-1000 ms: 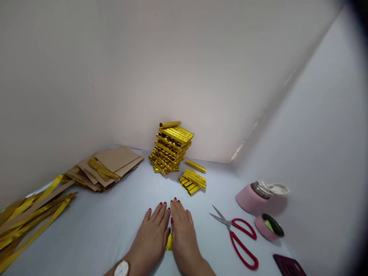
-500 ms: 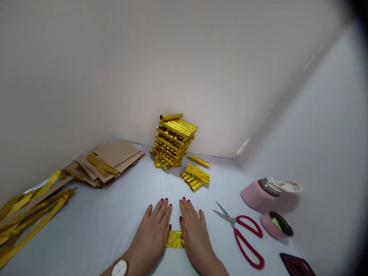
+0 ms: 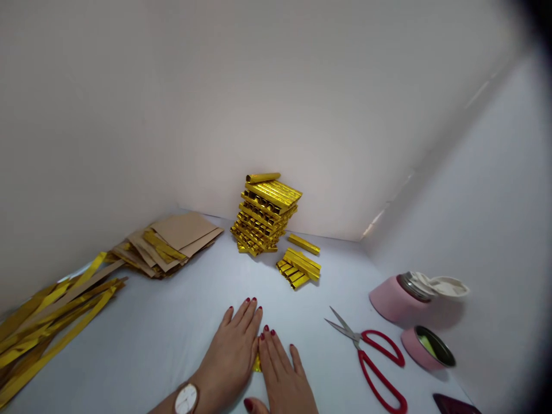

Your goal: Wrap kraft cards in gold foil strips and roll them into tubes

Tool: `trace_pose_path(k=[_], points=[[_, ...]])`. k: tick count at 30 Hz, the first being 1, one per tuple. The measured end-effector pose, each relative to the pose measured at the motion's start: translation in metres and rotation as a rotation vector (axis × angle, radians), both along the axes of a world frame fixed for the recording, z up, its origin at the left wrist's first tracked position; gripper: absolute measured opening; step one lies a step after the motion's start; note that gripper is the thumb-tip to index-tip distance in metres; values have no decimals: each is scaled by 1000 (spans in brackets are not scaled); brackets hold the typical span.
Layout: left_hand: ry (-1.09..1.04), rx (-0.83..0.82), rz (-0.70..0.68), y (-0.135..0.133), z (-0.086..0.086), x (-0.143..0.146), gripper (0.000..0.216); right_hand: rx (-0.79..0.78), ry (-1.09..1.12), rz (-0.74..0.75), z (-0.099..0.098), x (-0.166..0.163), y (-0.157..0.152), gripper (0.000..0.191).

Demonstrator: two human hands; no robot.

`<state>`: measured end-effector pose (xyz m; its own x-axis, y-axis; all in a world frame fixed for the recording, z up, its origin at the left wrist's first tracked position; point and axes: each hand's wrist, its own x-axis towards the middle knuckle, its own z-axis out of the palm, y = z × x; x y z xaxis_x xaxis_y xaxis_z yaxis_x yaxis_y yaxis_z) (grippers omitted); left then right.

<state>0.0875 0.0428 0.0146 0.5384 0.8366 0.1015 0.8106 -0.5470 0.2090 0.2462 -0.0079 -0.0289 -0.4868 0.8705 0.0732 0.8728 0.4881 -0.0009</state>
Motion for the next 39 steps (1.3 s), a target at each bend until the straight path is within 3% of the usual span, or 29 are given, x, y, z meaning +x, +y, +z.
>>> trace_pose_path(k=[6,13,18,20,23,26,32,39], points=[[6,9,-16,4,-1,-15,47,6,11,-4,-9,6,4,75],[49,35,157,13,-4,-73,51,52,54,44,-24,15,3,81],[61,62,240,2,-3,-82,46,96,53,70,-26,15,4,81],[48,111,202,-9,-5,-74,46,109,43,83,-28,17,5,81],[7,249,-99,-29,-12,-59,48,117,34,87,-30,19,6,79],[46,289,-258,-40,-20,-49,51,102,30,79,-27,15,5,76],[26,121,-244,-43,-21,-50,66,17,42,-1,1,9,-1,69],[29,53,-230,-48,-17,-48,72,-26,-20,-49,26,44,-10,62]])
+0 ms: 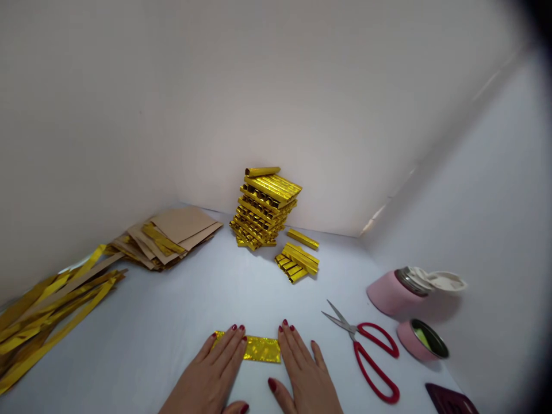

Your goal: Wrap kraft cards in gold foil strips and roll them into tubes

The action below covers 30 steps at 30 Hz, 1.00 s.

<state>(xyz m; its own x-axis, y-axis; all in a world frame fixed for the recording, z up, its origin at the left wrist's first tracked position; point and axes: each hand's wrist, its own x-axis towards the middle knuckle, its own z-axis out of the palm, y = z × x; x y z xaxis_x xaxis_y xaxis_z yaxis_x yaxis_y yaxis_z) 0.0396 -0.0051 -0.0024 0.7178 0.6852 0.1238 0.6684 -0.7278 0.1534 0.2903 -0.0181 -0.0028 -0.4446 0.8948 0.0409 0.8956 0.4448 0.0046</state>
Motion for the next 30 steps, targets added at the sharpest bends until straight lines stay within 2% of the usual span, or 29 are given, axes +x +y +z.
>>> trace_pose_path(k=[3,6,9,11,13,15,17,19,23,26,30], points=[[-25,12,12,0,-1,1,71,2,-5,-32,5,11,-3,60],[-35,15,17,0,-5,1,73,63,9,-42,3,4,-4,64],[-43,52,15,1,-9,1,73,142,56,64,-17,-21,-3,70],[-58,82,9,3,-13,1,72,163,80,142,-37,-37,-3,57],[-70,105,-1,4,-15,0,71,186,96,131,-55,-44,-3,47],[-72,126,-18,6,-15,-1,73,220,99,114,-64,-38,-3,45],[-66,141,-37,7,-12,-2,76,232,96,115,-61,-25,-3,46],[-54,145,-40,8,-8,-4,77,211,81,176,-50,-12,-2,53],[-41,138,36,6,-1,-17,74,233,87,242,-30,-4,2,72],[-27,122,119,2,0,-32,69,241,91,254,-29,-5,3,79],[-27,39,199,0,4,-42,51,198,33,273,-32,-6,2,74]])
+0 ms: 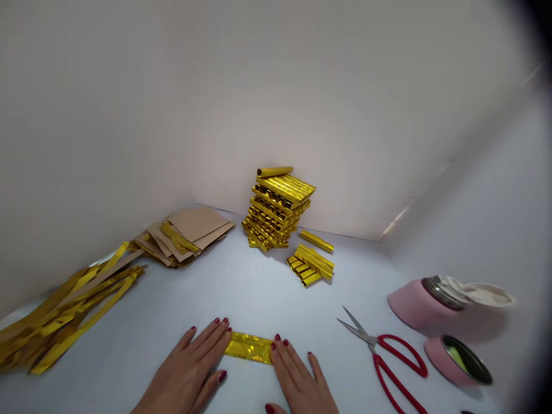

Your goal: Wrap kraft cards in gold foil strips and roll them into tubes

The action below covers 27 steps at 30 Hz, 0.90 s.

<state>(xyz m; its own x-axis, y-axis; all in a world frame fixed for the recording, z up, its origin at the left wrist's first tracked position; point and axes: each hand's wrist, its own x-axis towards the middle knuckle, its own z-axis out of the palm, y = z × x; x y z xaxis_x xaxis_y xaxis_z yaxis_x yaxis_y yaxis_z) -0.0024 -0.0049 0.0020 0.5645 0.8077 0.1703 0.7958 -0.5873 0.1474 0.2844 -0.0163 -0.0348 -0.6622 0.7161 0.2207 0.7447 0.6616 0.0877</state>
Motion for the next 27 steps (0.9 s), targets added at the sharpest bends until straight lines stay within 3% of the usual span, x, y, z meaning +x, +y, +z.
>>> trace_pose_path(k=[4,10,16,20,23,27], points=[[-41,-234,121,9,21,15,30,51,-73,-3,9,-5,-2,62],[-40,-310,150,35,48,39,20,100,-26,-22,29,-16,-2,47],[-156,-359,92,46,44,36,20,142,78,-41,29,-13,-2,49],[-304,-340,54,39,36,32,18,197,277,-98,41,-11,1,43],[-398,-263,4,36,33,28,18,198,413,-102,59,-15,7,24],[-476,-115,-97,35,31,19,24,283,402,-75,73,-27,16,30]])
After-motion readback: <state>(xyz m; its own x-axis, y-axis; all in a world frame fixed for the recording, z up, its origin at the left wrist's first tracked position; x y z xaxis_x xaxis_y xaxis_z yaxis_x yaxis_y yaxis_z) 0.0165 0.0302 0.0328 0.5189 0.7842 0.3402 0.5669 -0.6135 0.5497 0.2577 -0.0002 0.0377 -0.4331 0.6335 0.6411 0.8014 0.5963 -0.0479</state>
